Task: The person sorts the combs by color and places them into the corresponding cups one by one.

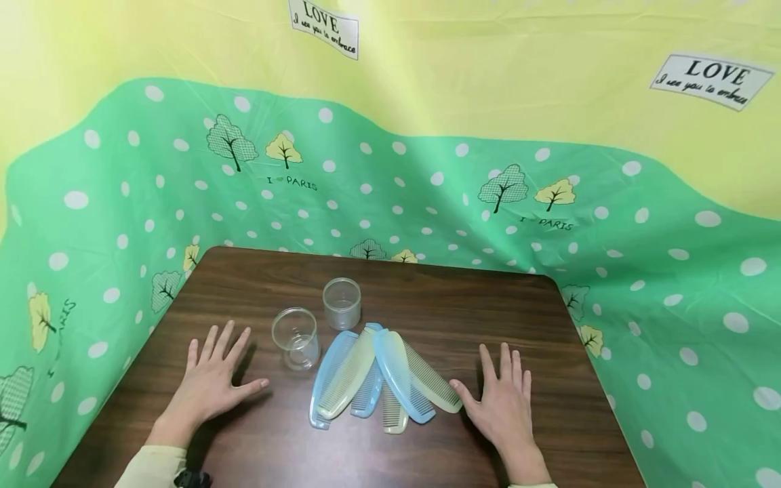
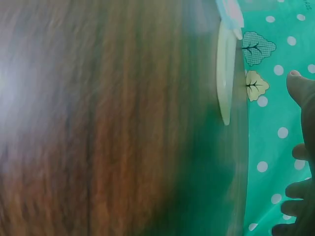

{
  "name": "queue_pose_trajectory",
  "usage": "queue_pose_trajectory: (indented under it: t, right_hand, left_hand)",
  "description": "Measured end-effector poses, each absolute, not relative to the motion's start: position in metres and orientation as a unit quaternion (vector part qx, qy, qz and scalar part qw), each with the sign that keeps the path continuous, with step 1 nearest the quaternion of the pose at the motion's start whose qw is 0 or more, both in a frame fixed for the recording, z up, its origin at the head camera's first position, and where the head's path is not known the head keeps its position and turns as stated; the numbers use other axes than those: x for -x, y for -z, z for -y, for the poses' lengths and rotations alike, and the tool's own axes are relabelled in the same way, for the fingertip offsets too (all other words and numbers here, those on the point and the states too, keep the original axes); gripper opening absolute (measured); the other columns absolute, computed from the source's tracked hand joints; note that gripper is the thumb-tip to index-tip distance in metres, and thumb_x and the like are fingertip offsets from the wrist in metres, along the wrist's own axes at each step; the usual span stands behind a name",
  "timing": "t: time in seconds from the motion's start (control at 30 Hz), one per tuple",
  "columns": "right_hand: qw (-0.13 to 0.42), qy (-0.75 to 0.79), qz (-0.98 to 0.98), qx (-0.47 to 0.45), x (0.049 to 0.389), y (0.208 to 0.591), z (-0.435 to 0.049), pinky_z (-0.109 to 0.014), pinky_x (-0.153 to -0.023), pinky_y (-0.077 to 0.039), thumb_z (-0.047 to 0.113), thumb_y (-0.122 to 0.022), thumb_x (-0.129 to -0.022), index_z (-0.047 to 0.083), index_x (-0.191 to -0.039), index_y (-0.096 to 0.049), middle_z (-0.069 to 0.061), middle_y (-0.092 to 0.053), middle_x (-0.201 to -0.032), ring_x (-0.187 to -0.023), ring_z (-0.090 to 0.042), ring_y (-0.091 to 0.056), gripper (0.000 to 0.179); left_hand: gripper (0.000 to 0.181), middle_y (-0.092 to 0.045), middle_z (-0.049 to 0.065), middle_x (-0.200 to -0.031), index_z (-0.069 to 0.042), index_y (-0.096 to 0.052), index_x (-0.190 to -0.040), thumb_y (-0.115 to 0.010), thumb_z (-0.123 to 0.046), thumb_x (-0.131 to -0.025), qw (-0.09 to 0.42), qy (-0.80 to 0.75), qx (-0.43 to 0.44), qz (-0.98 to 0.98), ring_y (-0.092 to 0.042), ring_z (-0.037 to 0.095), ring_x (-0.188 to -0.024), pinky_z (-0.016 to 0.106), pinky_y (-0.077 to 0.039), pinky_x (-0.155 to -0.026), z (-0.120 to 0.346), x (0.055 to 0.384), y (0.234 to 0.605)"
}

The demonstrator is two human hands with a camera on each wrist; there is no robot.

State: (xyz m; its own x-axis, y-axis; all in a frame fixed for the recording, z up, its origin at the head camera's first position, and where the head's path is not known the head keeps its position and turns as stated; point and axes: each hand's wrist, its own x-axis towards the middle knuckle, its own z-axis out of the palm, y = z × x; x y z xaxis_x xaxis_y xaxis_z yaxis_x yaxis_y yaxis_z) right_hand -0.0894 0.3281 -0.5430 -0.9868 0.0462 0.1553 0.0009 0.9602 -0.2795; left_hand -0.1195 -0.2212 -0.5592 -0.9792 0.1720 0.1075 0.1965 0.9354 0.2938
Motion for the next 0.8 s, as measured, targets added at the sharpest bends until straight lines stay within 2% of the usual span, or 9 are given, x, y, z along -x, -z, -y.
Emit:
queue_pose_trajectory:
  t: [0.1, 0.23, 0.47, 0.6, 0.67, 0.8]
  right_hand:
    - [0.074, -0.153, 0.985, 0.017, 0.089, 0.541, -0.324, -0.079, -0.107, -0.027, 0.068, -0.061, -0.093, 0.011, -0.16, -0.033, -0.034, -0.023, -0.162, -0.146, -0.057, -0.024, 0.092]
    - [0.068, -0.172, 0.982, 0.026, 0.089, 0.539, -0.319, -0.08, -0.102, -0.034, 0.067, -0.061, -0.093, 0.011, -0.158, -0.037, -0.033, -0.028, -0.16, -0.142, -0.057, -0.031, 0.089]
    - [0.11, -0.198, 0.974, 0.011, 0.085, 0.539, -0.313, -0.071, -0.095, -0.045, 0.06, -0.069, -0.092, 0.007, -0.139, -0.06, -0.023, -0.05, -0.144, -0.13, -0.049, -0.048, 0.072]
    - [0.11, -0.206, 0.972, 0.018, 0.081, 0.539, -0.309, -0.068, -0.089, -0.05, 0.059, -0.071, -0.091, 0.008, -0.137, -0.062, -0.019, -0.054, -0.14, -0.125, -0.046, -0.054, 0.07]
    - [0.106, -0.209, 0.972, 0.02, 0.08, 0.539, -0.307, -0.067, -0.087, -0.052, 0.06, -0.071, -0.09, 0.008, -0.138, -0.062, -0.019, -0.056, -0.137, -0.123, -0.045, -0.057, 0.071]
    - [0.099, -0.219, 0.97, 0.018, 0.08, 0.54, -0.302, -0.066, -0.088, -0.053, 0.057, -0.073, -0.09, 0.007, -0.138, -0.061, -0.018, -0.058, -0.134, -0.119, -0.043, -0.06, 0.071]
  left_hand:
    - [0.114, -0.019, 0.02, -0.169, -0.017, -0.032, -0.162, -0.059, -0.088, -0.077, 0.052, 0.162, 0.093, 0.981, -0.015, 0.049, -0.154, 0.075, -0.006, -0.119, 0.221, 0.12, 0.56]
    - [0.115, -0.024, 0.021, -0.167, -0.017, -0.033, -0.161, -0.061, -0.088, -0.075, 0.061, 0.172, 0.093, 0.979, -0.019, 0.049, -0.152, 0.075, -0.011, -0.119, 0.22, 0.122, 0.561]
    - [0.112, -0.031, 0.021, -0.164, -0.015, -0.035, -0.16, -0.067, -0.083, -0.076, 0.065, 0.187, 0.089, 0.976, -0.027, 0.048, -0.149, 0.075, -0.017, -0.117, 0.216, 0.123, 0.562]
    - [0.109, -0.038, 0.02, -0.16, -0.015, -0.037, -0.16, -0.071, -0.078, -0.077, 0.077, 0.194, 0.09, 0.974, -0.034, 0.046, -0.146, 0.073, -0.022, -0.117, 0.214, 0.123, 0.562]
    - [0.108, -0.043, 0.02, -0.156, -0.015, -0.037, -0.159, -0.073, -0.075, -0.077, 0.084, 0.201, 0.089, 0.972, -0.04, 0.045, -0.142, 0.072, -0.028, -0.115, 0.212, 0.122, 0.562]
    - [0.105, -0.052, 0.02, -0.146, -0.015, -0.038, -0.159, -0.075, -0.071, -0.079, 0.09, 0.211, 0.081, 0.97, -0.05, 0.044, -0.131, 0.071, -0.04, -0.104, 0.21, 0.121, 0.562]
